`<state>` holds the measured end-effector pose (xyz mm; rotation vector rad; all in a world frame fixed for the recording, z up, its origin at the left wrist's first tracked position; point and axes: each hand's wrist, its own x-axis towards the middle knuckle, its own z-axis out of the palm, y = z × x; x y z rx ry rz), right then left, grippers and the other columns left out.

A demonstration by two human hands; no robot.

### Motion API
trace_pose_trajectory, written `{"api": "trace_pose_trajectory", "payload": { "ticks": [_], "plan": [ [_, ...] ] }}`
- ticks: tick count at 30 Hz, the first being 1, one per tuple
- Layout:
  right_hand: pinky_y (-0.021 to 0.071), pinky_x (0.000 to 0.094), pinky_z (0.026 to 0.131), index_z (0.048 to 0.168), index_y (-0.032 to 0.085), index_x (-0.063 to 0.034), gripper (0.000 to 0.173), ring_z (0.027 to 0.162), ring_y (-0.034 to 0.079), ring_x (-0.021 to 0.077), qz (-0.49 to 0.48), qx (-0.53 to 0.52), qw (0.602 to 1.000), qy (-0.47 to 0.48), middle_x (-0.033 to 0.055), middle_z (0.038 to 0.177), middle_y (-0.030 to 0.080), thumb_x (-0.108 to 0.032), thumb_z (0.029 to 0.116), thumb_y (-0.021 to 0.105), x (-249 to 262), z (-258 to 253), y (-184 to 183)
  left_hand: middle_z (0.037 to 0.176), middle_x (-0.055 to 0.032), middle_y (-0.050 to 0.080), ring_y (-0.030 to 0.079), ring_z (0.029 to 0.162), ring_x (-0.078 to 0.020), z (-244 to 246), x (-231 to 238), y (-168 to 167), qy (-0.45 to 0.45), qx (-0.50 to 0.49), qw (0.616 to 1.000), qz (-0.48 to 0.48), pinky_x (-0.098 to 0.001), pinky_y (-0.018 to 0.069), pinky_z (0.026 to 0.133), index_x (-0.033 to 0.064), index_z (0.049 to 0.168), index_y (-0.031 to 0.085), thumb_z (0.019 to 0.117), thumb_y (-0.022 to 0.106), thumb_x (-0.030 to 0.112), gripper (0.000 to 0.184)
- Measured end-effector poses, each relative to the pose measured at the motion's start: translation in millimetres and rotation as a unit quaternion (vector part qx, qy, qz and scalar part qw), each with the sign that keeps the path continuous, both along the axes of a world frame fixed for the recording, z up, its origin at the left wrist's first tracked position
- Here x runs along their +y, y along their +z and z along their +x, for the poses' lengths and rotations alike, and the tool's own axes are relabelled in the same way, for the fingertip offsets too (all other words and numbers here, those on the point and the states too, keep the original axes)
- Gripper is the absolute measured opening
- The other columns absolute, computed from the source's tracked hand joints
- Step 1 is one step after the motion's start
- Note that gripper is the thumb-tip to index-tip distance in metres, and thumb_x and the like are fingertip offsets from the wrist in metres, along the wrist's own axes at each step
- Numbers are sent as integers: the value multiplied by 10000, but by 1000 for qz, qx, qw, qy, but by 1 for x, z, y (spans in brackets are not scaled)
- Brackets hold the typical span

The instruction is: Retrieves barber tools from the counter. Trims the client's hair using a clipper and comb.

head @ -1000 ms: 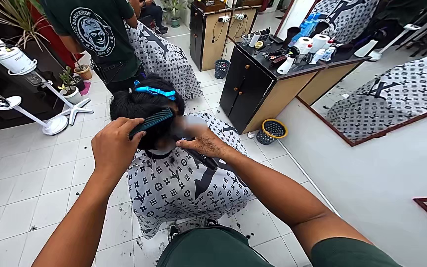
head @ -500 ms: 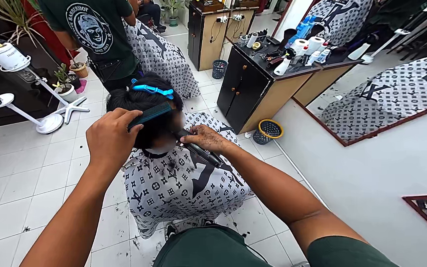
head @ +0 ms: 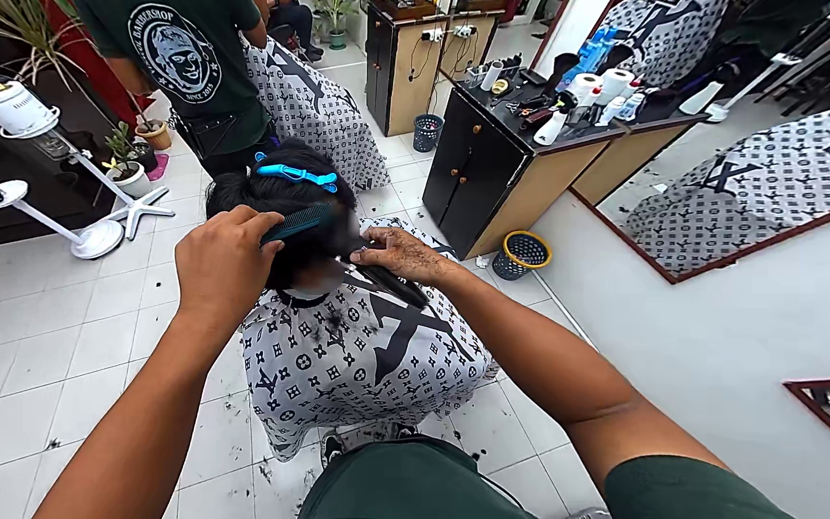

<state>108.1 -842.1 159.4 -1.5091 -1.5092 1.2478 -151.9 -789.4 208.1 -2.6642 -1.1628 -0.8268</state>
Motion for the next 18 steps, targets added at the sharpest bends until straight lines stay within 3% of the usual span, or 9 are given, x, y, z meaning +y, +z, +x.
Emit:
{"api": "trace_pose_trajectory", "payload": {
  "ticks": [3,5,8,13,18],
  "plan": [
    [559,375,619,953,666,3,331,612,647,184,-63,-116,991,-4,106,746,661,-326,977,699,2,10,-1,1024,-175,732,703,910,-402,0,-2,2,0,2,1000,11,-590,513,695,106,1132,766,891,783,96,242],
    [567,346,610,981,658,-4,299,607,652,168,-45,-86,995,-8,95,754,666,-301,983,693,1,6,-2,1022,-181,731,702,904,-405,1,-2,2,-1,3,1000,13,-590,512,691,103,1132,767,887,786,91,245],
    [588,310,640,1125,626,-1,258,663,675,148,24,12,1000,-6,98,829,687,-225,1004,666,-1,-5,-5,1014,-182,730,702,901,-407,1,-1,-1,-3,5,1000,12,-594,514,682,100,1127,767,884,789,91,244],
    [546,376,589,946,662,-9,380,588,630,193,-27,-140,990,-8,116,724,647,-383,953,733,-2,4,-11,1024,-160,736,706,899,-387,-3,-4,-1,0,-2,1000,27,-571,514,686,119,1133,768,893,784,112,240],
    [573,340,636,1112,640,-28,341,675,666,169,32,-51,998,-13,105,833,686,-330,974,715,-4,-13,-12,1048,-170,732,704,921,-394,-6,-2,-8,3,-7,1000,-2,-596,518,709,105,1155,761,906,777,115,250]
  ]
}}
